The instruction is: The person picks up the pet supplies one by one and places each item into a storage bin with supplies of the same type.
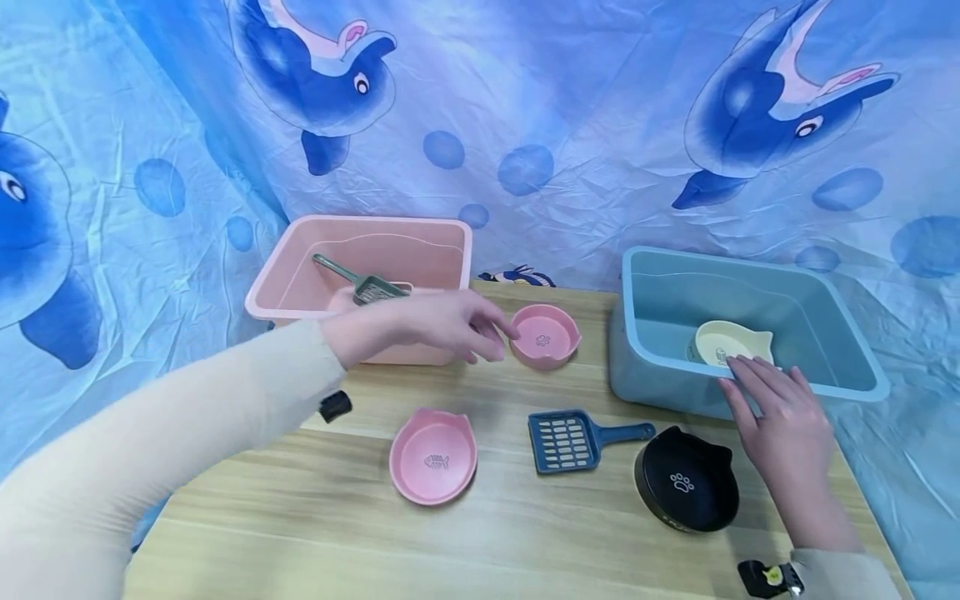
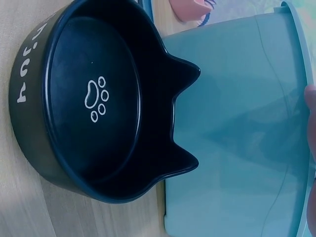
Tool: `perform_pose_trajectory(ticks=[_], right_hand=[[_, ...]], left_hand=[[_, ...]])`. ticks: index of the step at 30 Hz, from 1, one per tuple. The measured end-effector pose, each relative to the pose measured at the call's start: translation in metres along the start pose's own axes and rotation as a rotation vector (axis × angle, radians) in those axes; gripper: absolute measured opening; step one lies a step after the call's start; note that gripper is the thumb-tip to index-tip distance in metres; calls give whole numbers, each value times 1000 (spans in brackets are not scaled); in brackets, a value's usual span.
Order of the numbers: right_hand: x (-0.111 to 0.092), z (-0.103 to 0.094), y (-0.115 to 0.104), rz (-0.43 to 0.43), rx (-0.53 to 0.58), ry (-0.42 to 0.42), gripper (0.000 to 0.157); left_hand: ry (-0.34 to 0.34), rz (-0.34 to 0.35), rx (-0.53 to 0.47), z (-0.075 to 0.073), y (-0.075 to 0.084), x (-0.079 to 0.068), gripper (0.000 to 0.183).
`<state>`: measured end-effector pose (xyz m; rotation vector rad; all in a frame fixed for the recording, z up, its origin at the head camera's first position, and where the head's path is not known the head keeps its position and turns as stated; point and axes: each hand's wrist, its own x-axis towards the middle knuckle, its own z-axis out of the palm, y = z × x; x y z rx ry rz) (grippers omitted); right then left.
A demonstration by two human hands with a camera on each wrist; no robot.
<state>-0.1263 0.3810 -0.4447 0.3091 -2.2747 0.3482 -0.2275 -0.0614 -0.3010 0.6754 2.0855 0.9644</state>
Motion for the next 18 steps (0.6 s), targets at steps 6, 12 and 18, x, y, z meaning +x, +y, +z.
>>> perform_pose_trajectory(ticks=[6,12,18], right_hand=[[-1,-1,1,17,-6,-9,73],[-3,-1,3,10,-1,14,71],[-1,1,3,16,-6,-1,68]], left_hand=[[-38,30,3,35,-9,49,42],[-22,54,84,58,-22,87,38],[19,77,224,76,-28,113,34]])
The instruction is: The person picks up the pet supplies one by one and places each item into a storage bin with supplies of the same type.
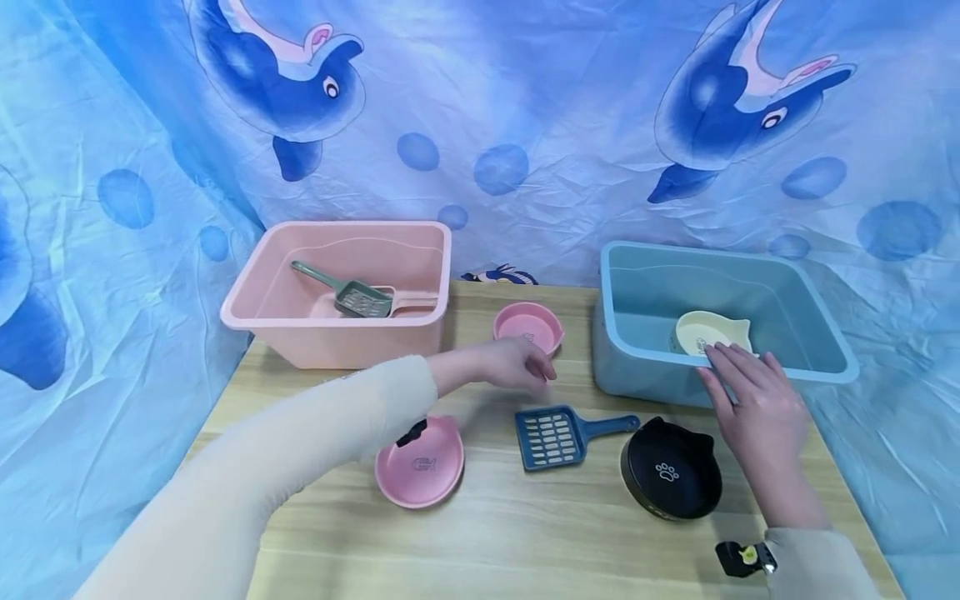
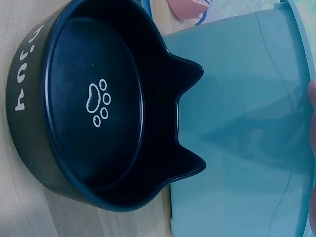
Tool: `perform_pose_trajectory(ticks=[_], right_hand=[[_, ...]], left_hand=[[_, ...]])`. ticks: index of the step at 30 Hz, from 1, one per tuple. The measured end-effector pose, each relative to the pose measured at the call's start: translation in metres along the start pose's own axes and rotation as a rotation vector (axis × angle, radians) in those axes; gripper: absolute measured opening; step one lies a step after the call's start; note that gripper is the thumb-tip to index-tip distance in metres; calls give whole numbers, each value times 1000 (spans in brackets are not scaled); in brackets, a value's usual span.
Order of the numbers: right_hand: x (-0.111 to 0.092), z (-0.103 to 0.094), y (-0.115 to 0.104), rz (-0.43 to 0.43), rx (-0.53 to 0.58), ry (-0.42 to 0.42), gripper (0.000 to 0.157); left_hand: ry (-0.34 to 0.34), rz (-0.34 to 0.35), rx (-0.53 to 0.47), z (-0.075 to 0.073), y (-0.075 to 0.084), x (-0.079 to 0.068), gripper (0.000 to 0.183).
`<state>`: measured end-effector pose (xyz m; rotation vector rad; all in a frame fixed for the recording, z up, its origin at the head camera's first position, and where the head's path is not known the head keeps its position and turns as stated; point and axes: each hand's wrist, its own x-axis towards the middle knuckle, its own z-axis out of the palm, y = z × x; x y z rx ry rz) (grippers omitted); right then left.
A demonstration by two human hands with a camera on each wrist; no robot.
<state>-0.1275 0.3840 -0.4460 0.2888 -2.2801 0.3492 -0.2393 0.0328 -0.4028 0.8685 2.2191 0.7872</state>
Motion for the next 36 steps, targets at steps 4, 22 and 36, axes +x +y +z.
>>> perform_pose_trajectory(ticks=[4,22,36], right_hand=[[-1,1,0,6,5,6,66],[-1,7,2,1,43,75,57],[-1,8,2,13,53,62,57]], left_hand=[[-11,13,77,11,-1,12,33],[-65,66,46,37,-1,43,33],[-173,-105,-157,48,-13,35,32]])
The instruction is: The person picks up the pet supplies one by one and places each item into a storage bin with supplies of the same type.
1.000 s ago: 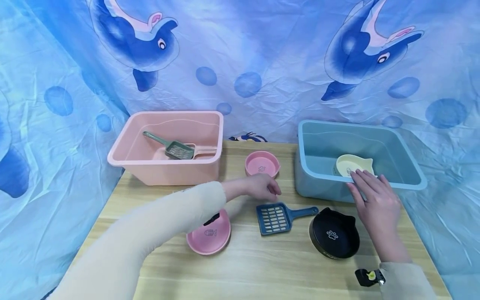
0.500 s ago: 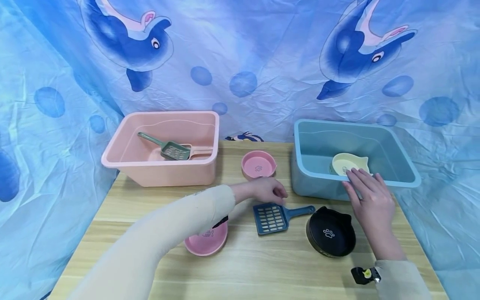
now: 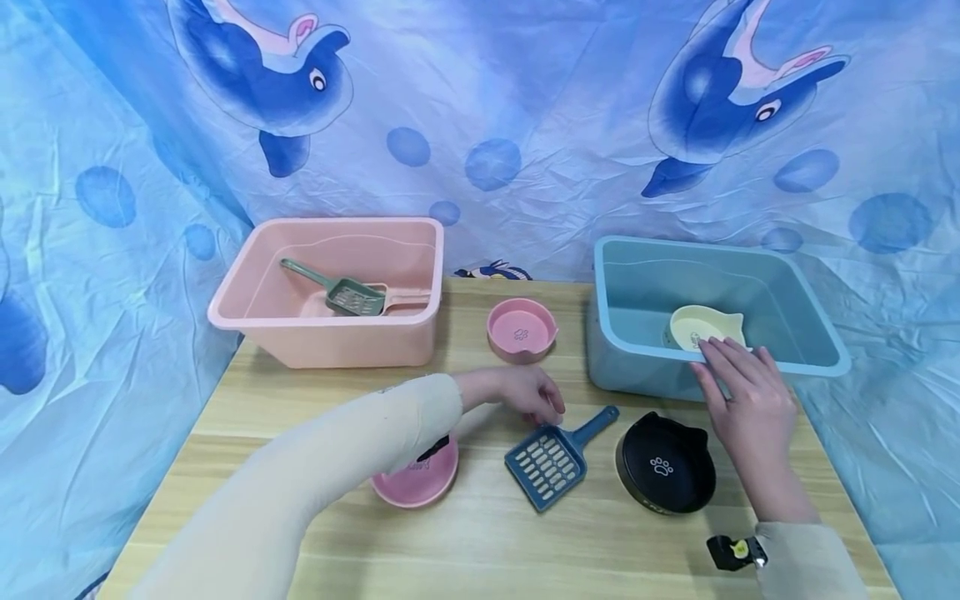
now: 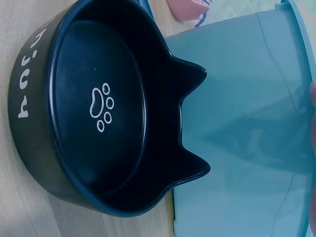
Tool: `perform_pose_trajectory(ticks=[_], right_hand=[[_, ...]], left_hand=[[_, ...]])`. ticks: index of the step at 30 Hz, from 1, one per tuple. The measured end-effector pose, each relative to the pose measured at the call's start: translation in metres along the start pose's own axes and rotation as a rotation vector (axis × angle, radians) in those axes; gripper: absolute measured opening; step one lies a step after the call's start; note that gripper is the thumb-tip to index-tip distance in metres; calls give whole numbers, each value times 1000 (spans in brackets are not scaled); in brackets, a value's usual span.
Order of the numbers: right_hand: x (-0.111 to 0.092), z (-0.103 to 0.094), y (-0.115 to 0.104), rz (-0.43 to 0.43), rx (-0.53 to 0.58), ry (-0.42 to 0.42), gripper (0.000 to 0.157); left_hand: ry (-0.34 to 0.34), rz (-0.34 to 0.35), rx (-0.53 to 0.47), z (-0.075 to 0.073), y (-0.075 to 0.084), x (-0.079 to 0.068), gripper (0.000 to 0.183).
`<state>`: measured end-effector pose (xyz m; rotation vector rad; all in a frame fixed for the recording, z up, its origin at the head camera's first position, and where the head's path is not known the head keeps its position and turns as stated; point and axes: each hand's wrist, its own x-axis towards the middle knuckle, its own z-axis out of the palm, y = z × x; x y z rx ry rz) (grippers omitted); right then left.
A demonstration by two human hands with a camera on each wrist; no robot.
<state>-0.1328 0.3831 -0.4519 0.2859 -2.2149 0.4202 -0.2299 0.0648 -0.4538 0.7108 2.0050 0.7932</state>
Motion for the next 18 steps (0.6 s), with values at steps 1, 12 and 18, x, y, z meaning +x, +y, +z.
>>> perform_pose_trajectory(ticks=[1,12,18], right_hand=[[0,0,0,0,1,-1,57],[1,-5,-2,15,-27,-74,57],[1,-5,-3,13,-30,-78,57]], left_hand=[[-1,-1,-1,0,0,0,32],[44,-33,-286,1,-1,12,37],[-5,-77,-495,6,-3,23,23]])
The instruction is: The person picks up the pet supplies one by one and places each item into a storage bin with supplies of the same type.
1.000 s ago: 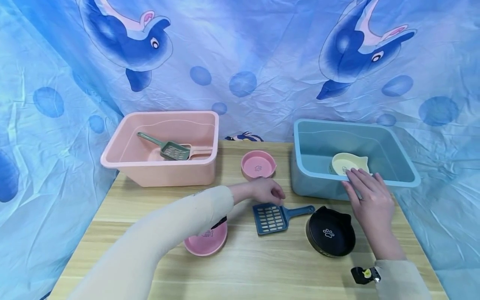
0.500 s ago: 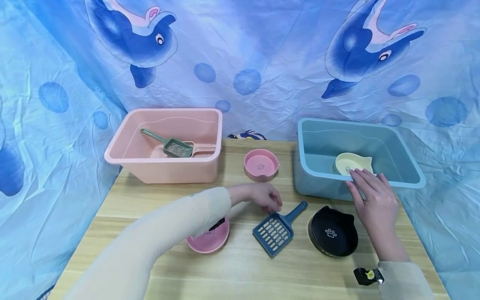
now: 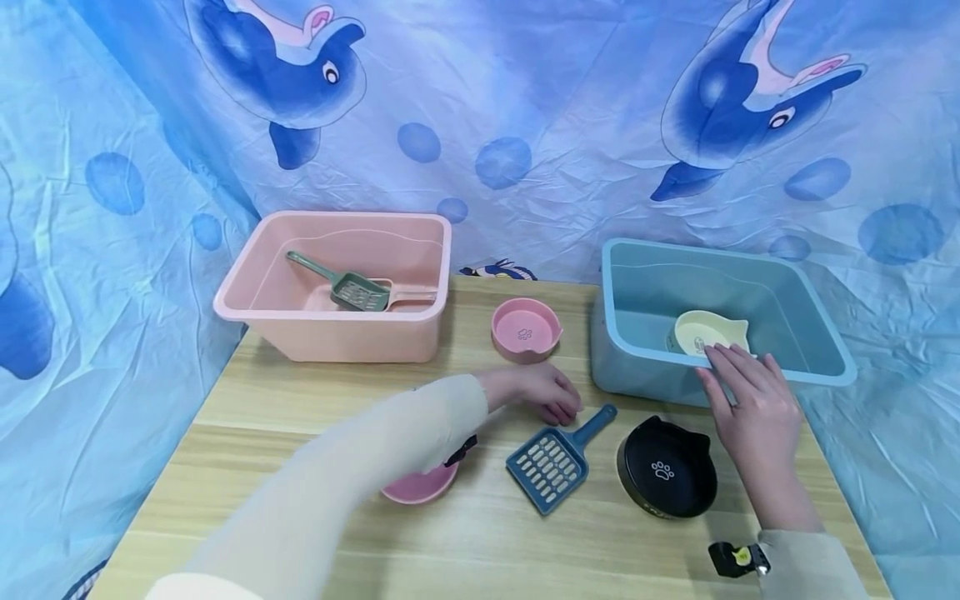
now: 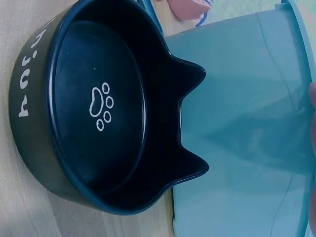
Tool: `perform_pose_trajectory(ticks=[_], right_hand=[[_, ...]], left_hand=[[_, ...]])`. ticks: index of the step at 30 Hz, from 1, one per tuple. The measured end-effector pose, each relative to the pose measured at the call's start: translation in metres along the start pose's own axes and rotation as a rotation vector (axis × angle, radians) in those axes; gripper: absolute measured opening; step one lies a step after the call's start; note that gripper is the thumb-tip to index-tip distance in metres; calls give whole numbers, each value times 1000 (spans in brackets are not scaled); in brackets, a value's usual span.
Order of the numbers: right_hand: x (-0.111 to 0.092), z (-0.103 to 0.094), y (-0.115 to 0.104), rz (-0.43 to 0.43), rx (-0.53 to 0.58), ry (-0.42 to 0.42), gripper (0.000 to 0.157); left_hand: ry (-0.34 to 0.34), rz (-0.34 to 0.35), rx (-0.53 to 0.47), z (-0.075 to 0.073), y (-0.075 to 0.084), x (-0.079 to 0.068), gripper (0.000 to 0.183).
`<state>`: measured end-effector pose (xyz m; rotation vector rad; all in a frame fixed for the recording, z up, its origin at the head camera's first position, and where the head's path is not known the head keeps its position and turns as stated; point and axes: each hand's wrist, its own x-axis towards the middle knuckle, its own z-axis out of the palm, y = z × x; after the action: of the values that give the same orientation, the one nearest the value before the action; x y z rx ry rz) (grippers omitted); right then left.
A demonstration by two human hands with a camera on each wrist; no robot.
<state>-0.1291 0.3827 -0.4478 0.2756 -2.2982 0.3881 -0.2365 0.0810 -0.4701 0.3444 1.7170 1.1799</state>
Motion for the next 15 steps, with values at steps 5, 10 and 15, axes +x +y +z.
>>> perform_pose_trajectory(ticks=[5,10,15], right_hand=[[-1,1,0,0,9,15,54],[-1,1,0,0,14,16,49],[-1,0,1,0,2,0,51]], left_hand=[[-5,-23,-50,7,-1,10,16],[-13,-57,-2,14,-2,19,15],[-28,-54,68,19,-3,22,12]])
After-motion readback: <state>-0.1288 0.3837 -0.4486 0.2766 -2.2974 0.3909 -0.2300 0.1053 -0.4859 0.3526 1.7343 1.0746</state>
